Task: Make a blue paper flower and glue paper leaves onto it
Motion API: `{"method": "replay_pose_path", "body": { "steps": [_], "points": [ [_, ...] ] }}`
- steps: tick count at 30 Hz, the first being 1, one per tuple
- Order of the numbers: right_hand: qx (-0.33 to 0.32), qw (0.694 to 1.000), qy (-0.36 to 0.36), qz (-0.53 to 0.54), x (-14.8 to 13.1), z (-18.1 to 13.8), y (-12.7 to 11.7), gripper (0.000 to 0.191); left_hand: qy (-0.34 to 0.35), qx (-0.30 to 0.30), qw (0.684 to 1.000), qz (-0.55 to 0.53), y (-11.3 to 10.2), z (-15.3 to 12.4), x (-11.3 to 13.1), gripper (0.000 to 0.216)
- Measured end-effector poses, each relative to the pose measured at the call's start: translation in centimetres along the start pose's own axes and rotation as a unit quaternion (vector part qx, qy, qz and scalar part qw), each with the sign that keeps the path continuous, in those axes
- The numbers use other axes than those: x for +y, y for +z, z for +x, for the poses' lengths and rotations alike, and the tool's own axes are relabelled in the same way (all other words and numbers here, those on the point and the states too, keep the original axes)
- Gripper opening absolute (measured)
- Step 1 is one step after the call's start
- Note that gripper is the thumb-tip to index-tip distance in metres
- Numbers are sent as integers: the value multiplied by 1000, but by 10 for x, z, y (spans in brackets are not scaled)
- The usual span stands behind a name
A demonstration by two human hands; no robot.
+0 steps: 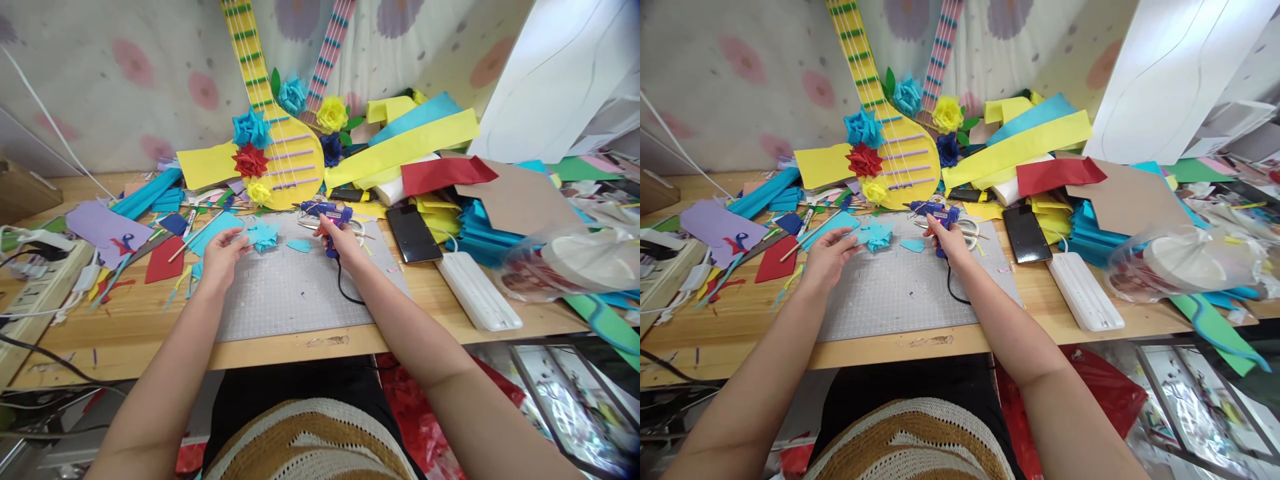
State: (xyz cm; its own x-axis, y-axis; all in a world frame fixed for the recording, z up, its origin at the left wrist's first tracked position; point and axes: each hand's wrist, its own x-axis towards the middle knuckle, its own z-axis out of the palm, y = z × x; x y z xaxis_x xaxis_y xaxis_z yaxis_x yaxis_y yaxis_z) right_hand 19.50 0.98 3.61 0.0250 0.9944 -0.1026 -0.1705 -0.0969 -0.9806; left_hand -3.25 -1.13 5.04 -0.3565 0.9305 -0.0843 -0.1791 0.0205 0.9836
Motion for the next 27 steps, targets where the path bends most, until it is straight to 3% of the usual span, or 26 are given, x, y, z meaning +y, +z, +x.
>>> {"method": "replay_pose_path", "body": {
  "steps": [7,13,19,27],
  "points": [
    [4,1000,3,-5,-1,0,1,44,-22,66,996,51,10,-1,0,33],
    [-2,1000,-6,-2,1,0,0,44,-34,120,992,9,27,1,-9,37],
    [-5,1000,-8,-4,3,2,0,45,-37,168,985,31,30,3,-20,35],
    [-1,1000,-6,-12,4,2,-1,44,-33,174,982,70,31,4,-23,38]
  ]
}}
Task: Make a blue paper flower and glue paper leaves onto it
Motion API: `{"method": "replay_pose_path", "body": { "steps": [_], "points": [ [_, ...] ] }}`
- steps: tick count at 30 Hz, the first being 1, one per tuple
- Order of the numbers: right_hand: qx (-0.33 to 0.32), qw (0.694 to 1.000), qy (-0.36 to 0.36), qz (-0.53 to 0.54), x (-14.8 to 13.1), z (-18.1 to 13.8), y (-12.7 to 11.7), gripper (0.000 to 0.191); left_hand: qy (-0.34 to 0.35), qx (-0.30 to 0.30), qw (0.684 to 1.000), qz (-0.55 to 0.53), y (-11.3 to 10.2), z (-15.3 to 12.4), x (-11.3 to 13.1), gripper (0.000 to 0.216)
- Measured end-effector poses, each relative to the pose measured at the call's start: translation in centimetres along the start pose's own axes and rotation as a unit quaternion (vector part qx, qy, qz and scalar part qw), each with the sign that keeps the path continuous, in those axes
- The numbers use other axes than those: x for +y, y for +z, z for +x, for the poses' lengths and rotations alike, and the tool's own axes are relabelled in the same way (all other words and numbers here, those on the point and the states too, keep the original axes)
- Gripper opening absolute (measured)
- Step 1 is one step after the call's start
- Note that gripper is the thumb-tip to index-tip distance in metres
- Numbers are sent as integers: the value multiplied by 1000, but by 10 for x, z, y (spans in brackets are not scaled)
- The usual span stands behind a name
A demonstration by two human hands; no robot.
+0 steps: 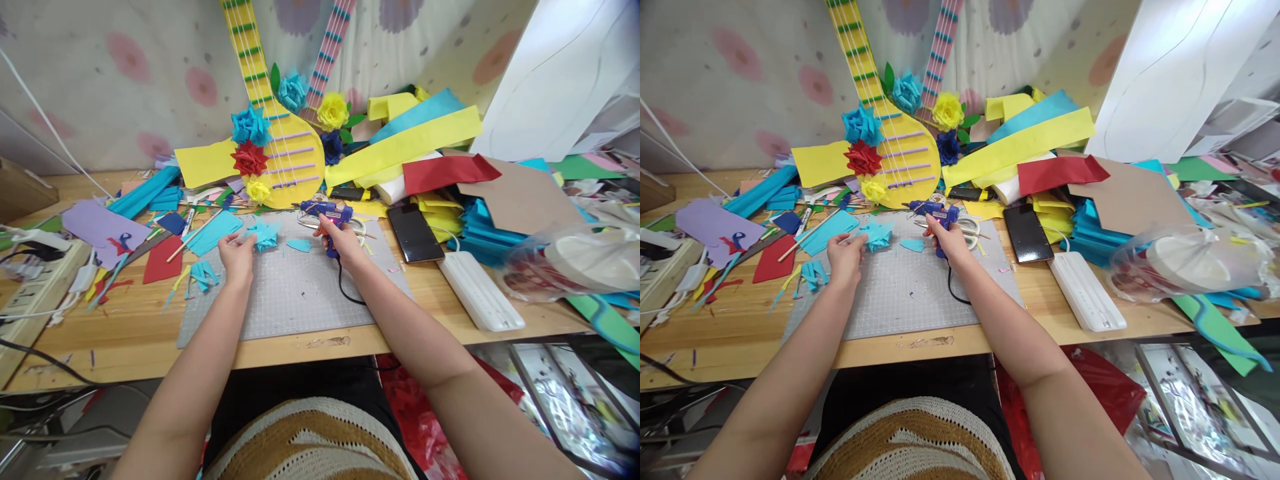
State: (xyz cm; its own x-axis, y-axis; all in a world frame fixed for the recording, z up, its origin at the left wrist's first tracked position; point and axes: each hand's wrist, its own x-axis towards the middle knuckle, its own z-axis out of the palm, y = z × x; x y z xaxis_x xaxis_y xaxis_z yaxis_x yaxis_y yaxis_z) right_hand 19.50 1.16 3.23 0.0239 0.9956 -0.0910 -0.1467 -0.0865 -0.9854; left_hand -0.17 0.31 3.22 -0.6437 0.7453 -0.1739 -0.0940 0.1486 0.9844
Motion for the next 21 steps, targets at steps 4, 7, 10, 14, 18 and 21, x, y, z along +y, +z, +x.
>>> {"method": "replay_pose_path", "body": {
  "steps": [4,7,10,14,18,21],
  "points": [
    [-5,1000,-3,-4,2,2,-1,44,7,-5,1000,18,0,-1,-2,38],
    [-7,1000,-10,-7,3,2,-1,46,28,3,999,25,-1,4,-8,38],
    [1,1000,-5,-12,1,1,-1,46,82,33,995,34,-4,14,-12,36],
    [11,1000,-1,-12,-3,-1,0,45,125,77,988,48,-10,26,-8,39],
    [20,1000,0,-15,-6,-1,-1,46,90,35,994,50,-13,31,-3,34],
    [20,1000,-7,-12,-5,0,-2,46,171,55,982,65,-17,31,0,32]
  ]
}}
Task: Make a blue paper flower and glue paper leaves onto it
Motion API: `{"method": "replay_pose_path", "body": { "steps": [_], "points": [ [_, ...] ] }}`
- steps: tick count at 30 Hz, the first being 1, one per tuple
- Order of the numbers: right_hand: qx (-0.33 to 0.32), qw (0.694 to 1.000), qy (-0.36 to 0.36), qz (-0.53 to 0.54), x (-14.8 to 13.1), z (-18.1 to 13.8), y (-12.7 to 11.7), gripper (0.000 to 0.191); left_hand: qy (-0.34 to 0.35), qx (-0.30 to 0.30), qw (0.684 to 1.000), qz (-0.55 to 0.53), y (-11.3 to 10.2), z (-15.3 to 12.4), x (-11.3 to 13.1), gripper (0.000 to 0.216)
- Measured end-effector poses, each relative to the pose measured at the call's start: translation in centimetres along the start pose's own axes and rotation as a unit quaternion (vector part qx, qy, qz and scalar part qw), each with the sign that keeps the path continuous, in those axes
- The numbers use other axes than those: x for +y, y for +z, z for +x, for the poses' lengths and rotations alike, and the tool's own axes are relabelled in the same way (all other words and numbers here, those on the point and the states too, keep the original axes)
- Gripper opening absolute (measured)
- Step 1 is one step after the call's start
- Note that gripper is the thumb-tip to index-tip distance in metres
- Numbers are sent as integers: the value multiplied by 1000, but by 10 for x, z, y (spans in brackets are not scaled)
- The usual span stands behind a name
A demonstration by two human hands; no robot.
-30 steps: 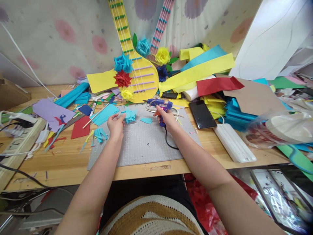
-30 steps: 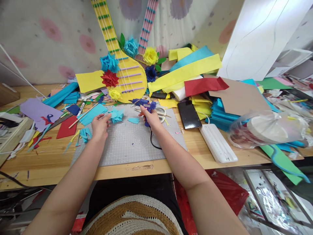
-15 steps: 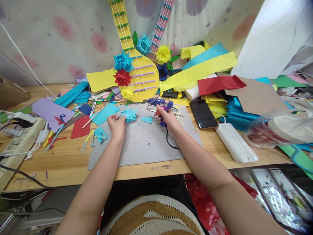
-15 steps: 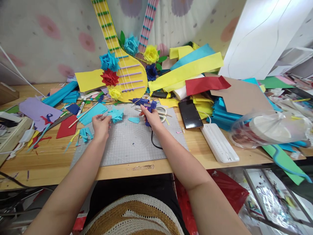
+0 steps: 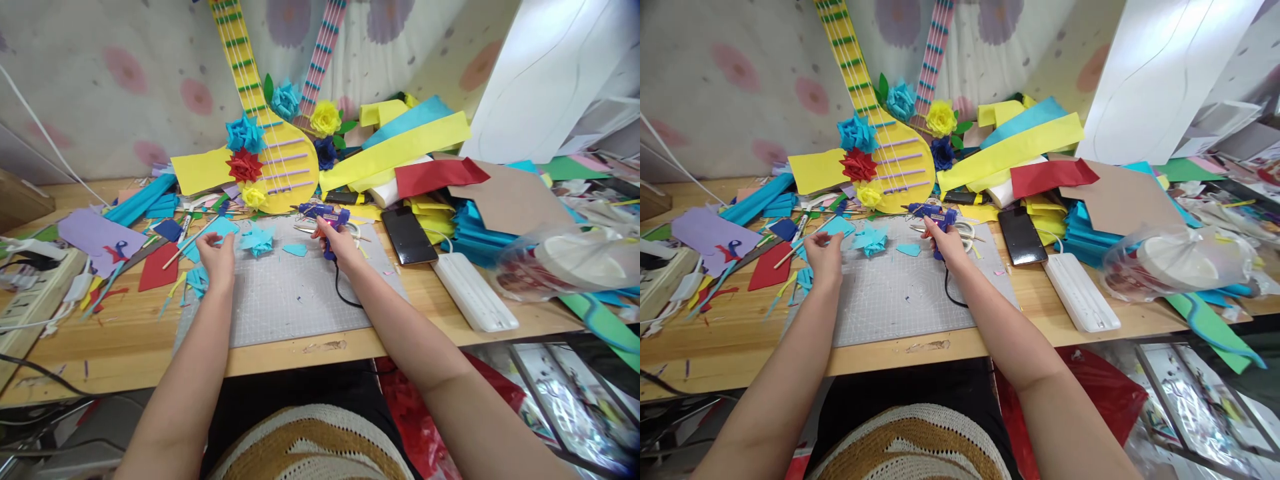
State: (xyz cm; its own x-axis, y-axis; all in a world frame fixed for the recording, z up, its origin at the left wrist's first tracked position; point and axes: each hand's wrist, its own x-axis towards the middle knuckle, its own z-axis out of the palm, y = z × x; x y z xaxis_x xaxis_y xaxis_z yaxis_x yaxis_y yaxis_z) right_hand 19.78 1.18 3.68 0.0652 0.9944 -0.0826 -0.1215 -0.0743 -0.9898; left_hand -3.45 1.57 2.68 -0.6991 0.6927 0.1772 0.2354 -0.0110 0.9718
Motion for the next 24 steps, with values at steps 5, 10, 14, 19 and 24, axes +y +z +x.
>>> {"method": "replay_pose_path", "body": {
  "steps": [5,10,14,19,24],
  "points": [
    [-7,1000,-6,4,2,1,0,44,150,-116,982,9,-13,-6,6,32],
    [-7,1000,-4,2,1,-1,1,43,181,-255,950,20,-18,-20,8,51],
    [-13,1000,-9,11,3,0,1,43,226,-284,927,94,-17,-22,4,55],
    [-14,1000,-9,6,5,1,1,44,316,-244,898,186,-19,-17,0,56],
    [-11,1000,-2,-16,3,-1,2,46,309,-243,903,172,-20,-12,-4,54]
  ]
}}
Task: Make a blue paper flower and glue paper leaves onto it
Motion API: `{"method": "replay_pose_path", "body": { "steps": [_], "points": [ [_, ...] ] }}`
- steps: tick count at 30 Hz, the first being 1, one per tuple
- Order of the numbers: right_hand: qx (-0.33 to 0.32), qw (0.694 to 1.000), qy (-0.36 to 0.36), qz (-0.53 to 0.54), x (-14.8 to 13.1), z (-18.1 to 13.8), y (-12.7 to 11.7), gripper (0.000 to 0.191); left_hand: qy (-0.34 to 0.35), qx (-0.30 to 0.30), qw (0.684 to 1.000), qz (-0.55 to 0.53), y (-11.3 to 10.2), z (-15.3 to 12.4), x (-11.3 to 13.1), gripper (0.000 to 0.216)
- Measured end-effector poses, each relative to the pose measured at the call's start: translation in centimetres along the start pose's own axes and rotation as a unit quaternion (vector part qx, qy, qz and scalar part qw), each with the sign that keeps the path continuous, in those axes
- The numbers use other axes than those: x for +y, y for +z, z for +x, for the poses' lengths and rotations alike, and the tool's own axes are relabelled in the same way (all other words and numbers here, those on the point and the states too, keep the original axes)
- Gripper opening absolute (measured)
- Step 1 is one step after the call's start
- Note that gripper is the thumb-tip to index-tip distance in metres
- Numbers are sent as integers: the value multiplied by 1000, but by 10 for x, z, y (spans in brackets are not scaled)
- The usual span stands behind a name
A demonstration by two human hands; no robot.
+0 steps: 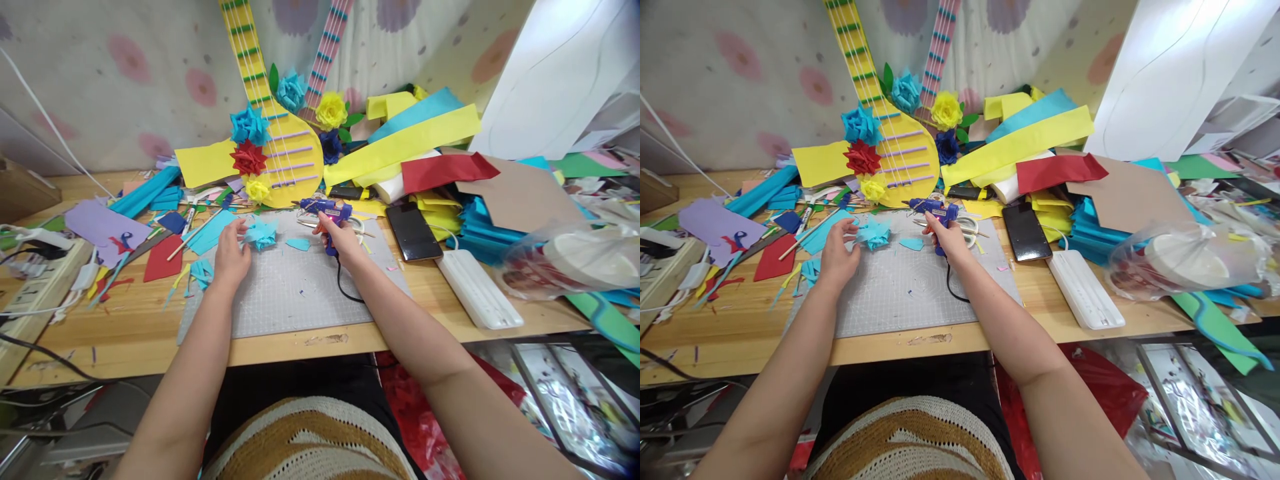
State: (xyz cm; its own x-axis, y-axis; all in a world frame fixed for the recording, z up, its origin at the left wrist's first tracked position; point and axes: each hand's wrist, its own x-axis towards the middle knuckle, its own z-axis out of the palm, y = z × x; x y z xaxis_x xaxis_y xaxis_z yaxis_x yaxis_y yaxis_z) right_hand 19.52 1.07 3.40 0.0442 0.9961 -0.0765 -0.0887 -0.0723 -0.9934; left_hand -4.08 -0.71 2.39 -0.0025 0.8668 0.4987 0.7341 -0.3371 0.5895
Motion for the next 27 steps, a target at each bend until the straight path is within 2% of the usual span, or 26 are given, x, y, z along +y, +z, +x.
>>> {"method": "replay_pose_path", "body": {
  "steps": [6,14,19,27],
  "points": [
    [-4,1000,-1,15,1,0,0,45,-13,3,1000,-12,0,-2,5,46],
    [-3,1000,-6,24,1,1,0,44,8,-22,999,23,-1,-2,13,62],
    [-2,1000,-2,19,1,0,0,43,40,-12,999,-33,-1,-3,13,74],
    [-6,1000,-4,12,1,-1,0,45,19,-58,997,-40,3,-5,8,77]
  ]
}}
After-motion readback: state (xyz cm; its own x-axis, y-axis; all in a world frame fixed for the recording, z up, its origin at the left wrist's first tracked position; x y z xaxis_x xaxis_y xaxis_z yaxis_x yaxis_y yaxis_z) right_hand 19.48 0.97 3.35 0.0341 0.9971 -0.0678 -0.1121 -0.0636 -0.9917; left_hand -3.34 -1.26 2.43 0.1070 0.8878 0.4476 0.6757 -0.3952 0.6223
